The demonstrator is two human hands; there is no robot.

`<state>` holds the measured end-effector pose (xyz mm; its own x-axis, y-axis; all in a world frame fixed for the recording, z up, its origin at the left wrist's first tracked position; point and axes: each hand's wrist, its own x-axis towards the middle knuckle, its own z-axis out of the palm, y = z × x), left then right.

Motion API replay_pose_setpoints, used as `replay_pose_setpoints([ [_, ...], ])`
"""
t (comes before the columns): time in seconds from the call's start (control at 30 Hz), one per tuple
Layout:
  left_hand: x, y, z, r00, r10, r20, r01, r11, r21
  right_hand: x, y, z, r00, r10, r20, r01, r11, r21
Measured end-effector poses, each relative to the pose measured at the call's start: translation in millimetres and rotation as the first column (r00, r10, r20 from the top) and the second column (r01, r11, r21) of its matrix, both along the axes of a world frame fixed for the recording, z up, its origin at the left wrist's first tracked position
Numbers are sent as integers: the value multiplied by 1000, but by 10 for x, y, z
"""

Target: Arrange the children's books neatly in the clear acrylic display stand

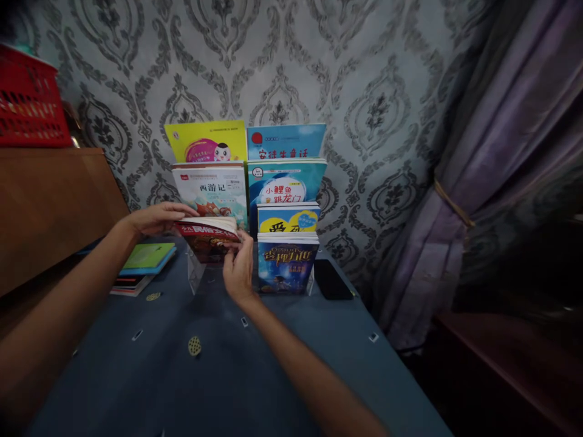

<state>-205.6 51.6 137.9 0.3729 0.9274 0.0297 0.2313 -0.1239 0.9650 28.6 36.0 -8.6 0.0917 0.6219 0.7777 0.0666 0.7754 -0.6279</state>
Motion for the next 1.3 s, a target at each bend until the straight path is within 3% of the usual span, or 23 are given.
replay_pose_setpoints([
  [0.17,0,40,26,999,21,-26,-21,999,-26,-15,2,-14,1000,26,-7,-26,1000,-4],
  [0.47,-109,83,-122,995,7,95,-4,999,-36,-16,16,-37,999,30,-30,-29,999,16],
  [0.7,-58,85,-236,973,35,226,-33,999,-12,-35,18,-66,997,41,-61,-40,999,17],
  [0.87,-22,48,-276,975,60,215,-64,998,14,-55,12,-91,995,67,-79,-66,998,7],
  [1.13,41,-28,-210,971,176,163,-199,970,137,-66,-18,-93,996,44,-77,-42,999,25],
  [1.3,104,8,-155,945,300,128,-324,910,258,-79,-22,-96,995,38,-97,-35,999,29],
])
